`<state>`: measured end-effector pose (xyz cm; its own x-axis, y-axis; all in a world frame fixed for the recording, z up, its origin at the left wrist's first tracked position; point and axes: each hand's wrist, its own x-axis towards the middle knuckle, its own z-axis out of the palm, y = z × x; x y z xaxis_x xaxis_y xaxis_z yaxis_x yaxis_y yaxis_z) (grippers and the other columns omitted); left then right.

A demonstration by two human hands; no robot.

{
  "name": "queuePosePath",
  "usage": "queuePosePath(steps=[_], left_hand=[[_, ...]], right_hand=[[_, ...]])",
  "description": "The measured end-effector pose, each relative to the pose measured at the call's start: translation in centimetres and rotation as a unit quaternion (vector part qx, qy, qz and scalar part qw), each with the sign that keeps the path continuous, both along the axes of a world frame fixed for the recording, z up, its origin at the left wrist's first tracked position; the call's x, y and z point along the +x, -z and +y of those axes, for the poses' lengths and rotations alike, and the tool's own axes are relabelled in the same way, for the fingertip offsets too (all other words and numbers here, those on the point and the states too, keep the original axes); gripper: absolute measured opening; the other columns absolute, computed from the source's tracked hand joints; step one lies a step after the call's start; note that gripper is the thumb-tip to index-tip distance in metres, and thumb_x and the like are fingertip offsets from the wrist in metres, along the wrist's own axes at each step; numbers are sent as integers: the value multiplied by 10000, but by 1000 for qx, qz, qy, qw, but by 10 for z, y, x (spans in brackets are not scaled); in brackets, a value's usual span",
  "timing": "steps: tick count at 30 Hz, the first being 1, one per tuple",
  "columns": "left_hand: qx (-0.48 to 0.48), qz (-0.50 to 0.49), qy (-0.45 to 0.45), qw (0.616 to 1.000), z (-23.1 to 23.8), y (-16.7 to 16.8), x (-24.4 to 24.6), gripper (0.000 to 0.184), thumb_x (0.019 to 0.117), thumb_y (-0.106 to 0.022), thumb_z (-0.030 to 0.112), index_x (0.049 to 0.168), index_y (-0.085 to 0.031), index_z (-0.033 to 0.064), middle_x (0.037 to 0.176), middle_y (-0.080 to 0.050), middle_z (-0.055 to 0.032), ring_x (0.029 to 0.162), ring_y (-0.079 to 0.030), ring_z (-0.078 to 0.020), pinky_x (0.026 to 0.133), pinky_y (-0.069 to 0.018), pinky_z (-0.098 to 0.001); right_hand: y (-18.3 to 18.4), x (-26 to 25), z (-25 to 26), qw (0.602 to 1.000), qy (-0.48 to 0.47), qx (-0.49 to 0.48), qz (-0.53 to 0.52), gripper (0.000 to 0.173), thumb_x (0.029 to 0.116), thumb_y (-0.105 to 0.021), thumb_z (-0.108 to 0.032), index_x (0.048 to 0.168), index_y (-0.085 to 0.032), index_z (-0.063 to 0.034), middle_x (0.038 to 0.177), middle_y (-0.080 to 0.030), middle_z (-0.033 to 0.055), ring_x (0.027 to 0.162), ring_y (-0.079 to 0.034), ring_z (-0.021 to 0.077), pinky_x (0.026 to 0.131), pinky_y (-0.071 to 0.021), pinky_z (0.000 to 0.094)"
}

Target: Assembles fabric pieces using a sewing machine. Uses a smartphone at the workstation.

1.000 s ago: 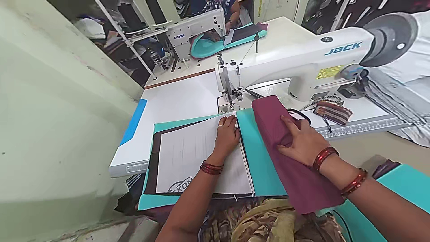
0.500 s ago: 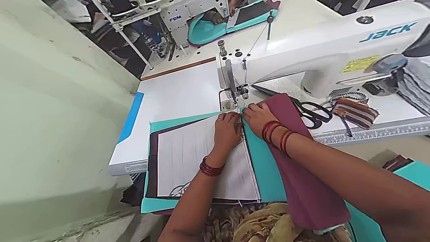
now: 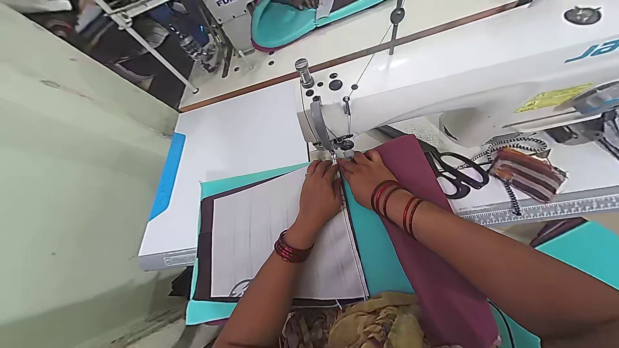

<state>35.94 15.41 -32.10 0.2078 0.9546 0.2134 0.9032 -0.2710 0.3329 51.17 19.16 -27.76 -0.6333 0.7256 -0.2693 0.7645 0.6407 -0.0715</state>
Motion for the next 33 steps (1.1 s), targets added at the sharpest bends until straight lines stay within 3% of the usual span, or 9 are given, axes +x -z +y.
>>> queuePosePath(steps=[14,16,19,24,28,30,33], left_hand=[[-14,5,-13,1000,18,-5,0,309,989,-563,143,1224,-725,23,1330,-613,-218,1311,-511,-432,1059,-442,-543],[36,20,-11,999,16,1,1,290,970,-573,144,1161,-758,26,1255,-643,-213,1239,-553,-427,1006,-469,-538],[119,41,-3,992,10,4,3,185,944,-606,94,962,-769,10,1057,-728,-164,1074,-680,-370,896,-552,-500],[10,39,-12,999,0,-5,11,270,1002,-529,98,1080,-764,-10,1212,-684,-181,1222,-602,-379,1008,-492,-506],[5,29,-16,999,4,-5,10,269,988,-538,103,1062,-775,2,1227,-659,-203,1219,-581,-393,989,-495,-514],[1,36,-21,999,7,-5,12,278,1000,-530,116,1085,-769,2,1241,-647,-211,1231,-574,-392,1005,-491,-508],[4,36,-30,999,13,-5,11,278,1002,-534,121,1085,-766,-8,1222,-630,-229,1211,-570,-406,977,-496,-521]], right_hand=[[1,-4,13,1000,9,23,6,436,953,-582,-75,1384,-638,-79,1516,-544,45,1337,-484,335,1046,-340,559],[2,-2,12,999,5,33,27,418,929,-613,-63,1342,-672,-88,1477,-579,41,1332,-488,338,1034,-344,572],[6,4,10,994,-3,55,94,341,919,-624,-24,1232,-737,-101,1322,-678,33,1284,-532,311,1008,-367,556],[4,0,9,997,-16,43,56,270,929,-632,-63,1166,-761,-74,1295,-695,58,1270,-543,336,1030,-357,573],[4,-1,11,997,-15,45,56,246,942,-618,-79,1134,-772,-83,1267,-709,46,1258,-552,321,1021,-361,558],[3,0,14,998,-11,35,46,267,960,-598,-100,1174,-759,-87,1263,-710,41,1270,-552,294,1019,-363,531],[2,-2,21,998,1,25,52,225,948,-624,-125,1123,-755,-73,1121,-731,72,1222,-571,299,995,-370,520]])
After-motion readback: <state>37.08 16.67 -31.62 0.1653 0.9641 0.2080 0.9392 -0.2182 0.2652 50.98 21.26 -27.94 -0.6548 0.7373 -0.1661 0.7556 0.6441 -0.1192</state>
